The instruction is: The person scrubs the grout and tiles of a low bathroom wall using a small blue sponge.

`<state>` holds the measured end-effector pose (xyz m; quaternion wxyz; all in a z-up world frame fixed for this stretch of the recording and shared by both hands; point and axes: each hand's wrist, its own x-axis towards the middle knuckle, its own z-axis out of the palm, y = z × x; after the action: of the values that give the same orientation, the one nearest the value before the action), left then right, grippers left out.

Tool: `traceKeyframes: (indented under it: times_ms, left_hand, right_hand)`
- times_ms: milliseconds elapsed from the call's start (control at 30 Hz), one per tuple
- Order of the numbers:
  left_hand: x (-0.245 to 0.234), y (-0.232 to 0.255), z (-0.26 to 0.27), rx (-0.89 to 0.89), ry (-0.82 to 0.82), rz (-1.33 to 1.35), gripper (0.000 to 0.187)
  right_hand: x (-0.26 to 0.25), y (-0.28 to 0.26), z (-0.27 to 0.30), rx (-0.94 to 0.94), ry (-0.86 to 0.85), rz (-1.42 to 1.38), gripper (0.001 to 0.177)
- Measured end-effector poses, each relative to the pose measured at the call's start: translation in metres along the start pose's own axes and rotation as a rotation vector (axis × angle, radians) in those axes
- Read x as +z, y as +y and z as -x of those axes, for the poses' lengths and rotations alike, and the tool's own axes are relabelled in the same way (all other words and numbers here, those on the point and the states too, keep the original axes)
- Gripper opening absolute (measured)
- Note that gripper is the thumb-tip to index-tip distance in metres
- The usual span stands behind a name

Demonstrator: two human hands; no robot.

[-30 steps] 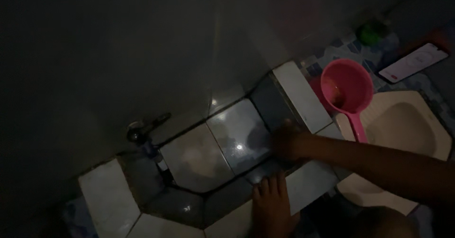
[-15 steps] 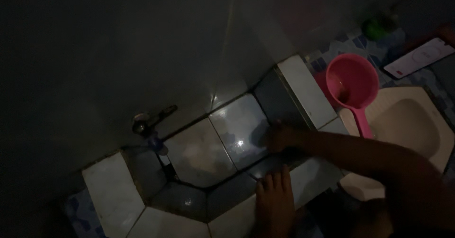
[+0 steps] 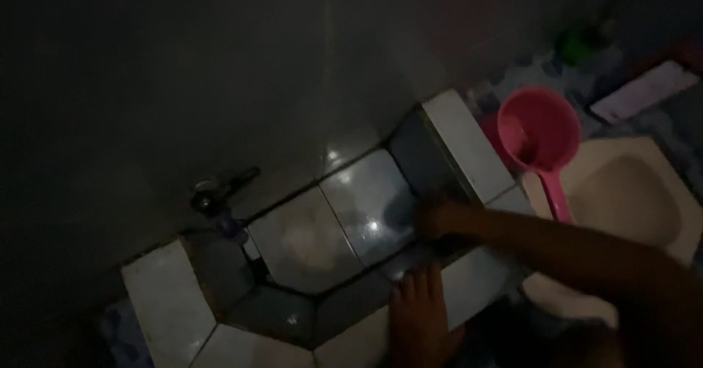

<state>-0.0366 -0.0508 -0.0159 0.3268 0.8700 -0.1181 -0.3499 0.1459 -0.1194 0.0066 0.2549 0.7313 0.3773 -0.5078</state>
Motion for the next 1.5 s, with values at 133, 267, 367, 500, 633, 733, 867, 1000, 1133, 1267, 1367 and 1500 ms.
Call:
traceKeyframes:
  times_ms: [133, 267, 367, 500, 633, 733, 867, 1000, 1133, 1267, 1367, 1500]
  left_hand:
    - [0.005, -0.004, 0.0, 0.042, 0.094, 0.011, 0.114]
    - [0.007, -0.005, -0.009, -0.003, -0.021, -0.01, 0.12]
    - [0.01, -0.011, -0.017, -0.023, -0.088, 0.015, 0.121]
    - [0.02, -0.015, -0.023, -0.032, -0.072, 0.017, 0.119]
    - [0.023, -0.014, -0.029, -0.014, -0.071, 0.012, 0.124]
    - [0.026, -0.015, -0.021, 0.095, 0.133, -0.043, 0.122]
    - [0.025, -0.013, -0.019, 0.083, 0.154, 0.017, 0.116]
    - [0.018, -0.013, -0.023, 0.123, 0.146, -0.005, 0.115]
    - [0.016, -0.012, -0.015, 0.134, 0.15, 0.008, 0.106]
    - [0.009, -0.003, -0.012, 0.094, 0.13, 0.008, 0.116]
    - [0.0, 0.002, -0.01, 0.049, 0.043, 0.029, 0.112]
    - [-0.005, 0.003, -0.011, 0.036, 0.029, 0.026, 0.112]
  right_hand:
    - [-0.002, -0.004, -0.017, -0.018, 0.033, 0.007, 0.04]
    - [0.0, -0.002, -0.007, -0.01, 0.037, 0.0, 0.04]
    - [0.007, 0.004, 0.013, 0.009, 0.035, -0.011, 0.04]
    - [0.01, 0.018, 0.025, 0.015, 0.049, -0.018, 0.04]
    - [0.009, 0.013, 0.002, -0.022, 0.062, -0.025, 0.039]
    - [0.003, 0.005, -0.021, -0.008, 0.059, -0.027, 0.039]
    - [0.001, -0.002, -0.031, -0.017, 0.051, -0.018, 0.039]
    - [0.0, 0.003, -0.008, -0.031, 0.063, -0.007, 0.039]
    - [0.008, 0.009, 0.02, -0.013, 0.048, -0.03, 0.039]
    - [0.011, 0.015, 0.02, -0.016, 0.034, -0.03, 0.038]
    - [0.006, 0.012, 0.001, -0.029, 0.039, -0.032, 0.038]
    - [0.005, 0.008, -0.024, -0.04, 0.032, -0.014, 0.038]
